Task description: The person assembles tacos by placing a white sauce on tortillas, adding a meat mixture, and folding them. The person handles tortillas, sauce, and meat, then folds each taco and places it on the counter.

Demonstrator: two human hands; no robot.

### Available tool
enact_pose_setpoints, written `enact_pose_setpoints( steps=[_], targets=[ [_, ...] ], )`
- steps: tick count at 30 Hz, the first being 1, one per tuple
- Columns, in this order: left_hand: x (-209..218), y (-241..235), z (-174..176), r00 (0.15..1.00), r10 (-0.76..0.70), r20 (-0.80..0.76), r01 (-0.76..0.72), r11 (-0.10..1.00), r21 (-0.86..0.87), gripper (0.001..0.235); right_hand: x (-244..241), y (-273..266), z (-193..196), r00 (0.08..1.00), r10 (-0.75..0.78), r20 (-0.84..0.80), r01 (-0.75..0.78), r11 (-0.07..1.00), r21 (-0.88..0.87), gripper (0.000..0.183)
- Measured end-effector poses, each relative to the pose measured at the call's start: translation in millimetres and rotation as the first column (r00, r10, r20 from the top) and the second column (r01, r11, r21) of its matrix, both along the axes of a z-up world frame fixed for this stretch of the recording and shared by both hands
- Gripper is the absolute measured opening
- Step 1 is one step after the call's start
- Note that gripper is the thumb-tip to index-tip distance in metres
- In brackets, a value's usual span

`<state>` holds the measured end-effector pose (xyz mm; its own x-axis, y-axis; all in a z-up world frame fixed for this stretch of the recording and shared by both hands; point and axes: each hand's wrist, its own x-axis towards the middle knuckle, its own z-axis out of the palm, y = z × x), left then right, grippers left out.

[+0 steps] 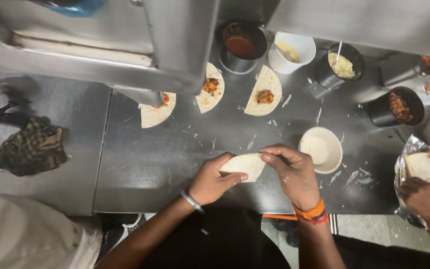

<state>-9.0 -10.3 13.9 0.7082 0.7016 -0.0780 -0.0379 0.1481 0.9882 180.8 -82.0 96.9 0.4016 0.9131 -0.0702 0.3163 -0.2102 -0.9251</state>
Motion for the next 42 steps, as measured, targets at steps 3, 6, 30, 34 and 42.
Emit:
enact_pose_setpoints(
  steps=[3, 6, 30, 34, 42],
  targets=[
    [0, 5, 3, 0.998, 0.056, -0.038, -0.051, 0.990, 0.128, 0.029, 6, 3, 3, 0.987, 0.107, -0.120, -0.107, 0.994, 0.007, 0.033],
    [-3, 1, 7, 0.997, 0.056, -0.061, -0.044, 0.983, 0.178, 0.028, 7, 3, -4, 0.956, 0.258, 0.141, -0.275, 0.954, 0.121, 0.017],
    [-9, 10, 18, 0.964, 0.087, -0.253, -0.006, 0.952, 0.305, 0.027, 1, 15, 11, 0.853, 0.302, 0.426, -0.380, 0.918, 0.110, 0.031],
    [-8, 9, 16, 0.964, 0.050, -0.263, 0.025, 0.962, 0.273, 0.027, -5, 24, 0, 0.880, 0.325, 0.347, -0.322, 0.944, -0.066, 0.015],
    [-9, 8, -11, 0.978, -0.070, -0.195, 0.088, 0.993, 0.082, 0.028, 1, 25, -9, 0.912, 0.363, 0.192, -0.318, 0.920, -0.230, 0.018]
  ],
)
